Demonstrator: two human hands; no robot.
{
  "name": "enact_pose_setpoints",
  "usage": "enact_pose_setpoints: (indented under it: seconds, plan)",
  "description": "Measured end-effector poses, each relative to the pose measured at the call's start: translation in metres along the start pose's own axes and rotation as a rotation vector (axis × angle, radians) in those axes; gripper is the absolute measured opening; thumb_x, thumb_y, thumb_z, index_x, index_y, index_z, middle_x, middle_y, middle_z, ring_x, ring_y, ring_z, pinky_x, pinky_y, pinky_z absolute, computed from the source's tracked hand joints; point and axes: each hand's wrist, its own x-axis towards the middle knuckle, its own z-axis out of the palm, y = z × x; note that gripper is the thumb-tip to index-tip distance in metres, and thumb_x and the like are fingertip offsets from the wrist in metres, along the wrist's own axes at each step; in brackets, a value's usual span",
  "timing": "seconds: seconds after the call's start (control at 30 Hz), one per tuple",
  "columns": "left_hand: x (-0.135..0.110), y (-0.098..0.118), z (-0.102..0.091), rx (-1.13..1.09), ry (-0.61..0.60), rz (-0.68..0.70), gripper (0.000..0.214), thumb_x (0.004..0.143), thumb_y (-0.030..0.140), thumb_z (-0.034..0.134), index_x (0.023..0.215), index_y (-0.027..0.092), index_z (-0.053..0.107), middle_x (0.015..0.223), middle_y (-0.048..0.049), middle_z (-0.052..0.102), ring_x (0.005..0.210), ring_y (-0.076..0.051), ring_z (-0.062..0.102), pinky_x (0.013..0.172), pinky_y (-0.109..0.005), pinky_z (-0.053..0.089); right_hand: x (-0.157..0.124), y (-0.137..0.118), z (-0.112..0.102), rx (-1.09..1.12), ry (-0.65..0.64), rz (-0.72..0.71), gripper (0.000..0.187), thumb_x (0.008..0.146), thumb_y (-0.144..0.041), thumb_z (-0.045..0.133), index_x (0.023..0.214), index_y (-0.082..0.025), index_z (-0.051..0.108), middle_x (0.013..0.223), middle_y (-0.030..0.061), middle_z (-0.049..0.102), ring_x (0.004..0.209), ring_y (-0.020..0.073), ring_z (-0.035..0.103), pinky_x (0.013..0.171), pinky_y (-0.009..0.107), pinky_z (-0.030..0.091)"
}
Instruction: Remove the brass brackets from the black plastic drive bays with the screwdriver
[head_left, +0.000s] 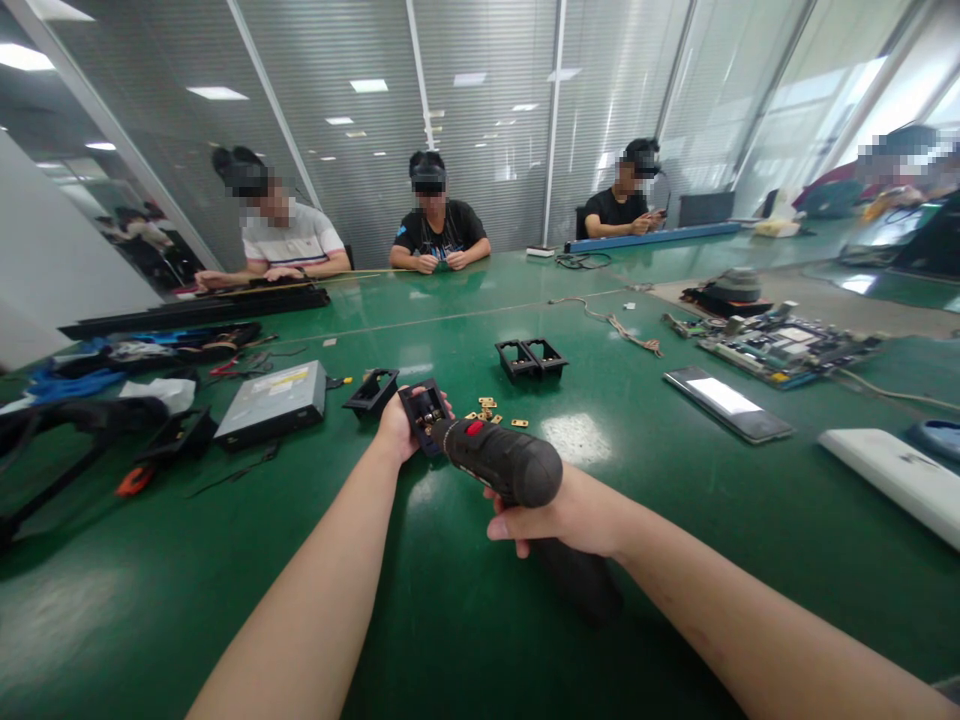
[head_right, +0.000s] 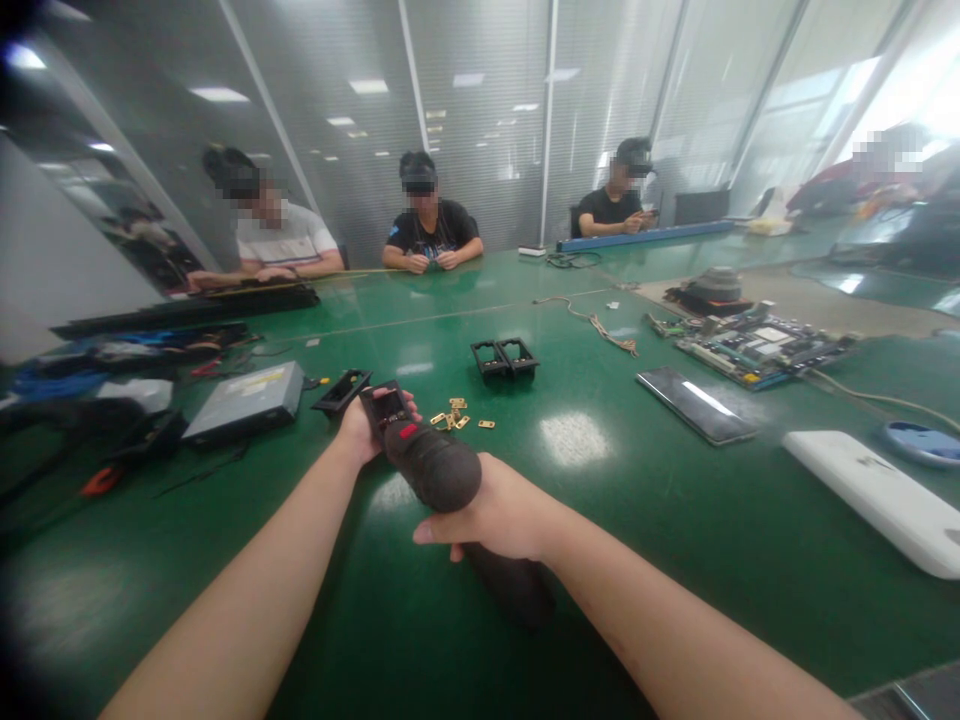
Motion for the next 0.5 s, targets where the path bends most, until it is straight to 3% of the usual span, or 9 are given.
enact_pose_setpoints:
  seconds: [0.5]
  plan:
    - [0.0013,-0.0010,-0.0043,-0.015,-0.029,0.005,0.035,0.092,0.030,0.052,0.108,0.010,0.075,0.073,-0.0121,0.076,0.062,-0.027,0.075,0.061,-0.039,0.064,0.0004,-0.0002,-0.0009,0.031,-0.011,0.002,0.049,0.069,-0.028,0.095,0.106,-0.018,0.064,0.082,-0.0018,0.066,0.058,0.0165,0.070,0.052,0.027,0.052]
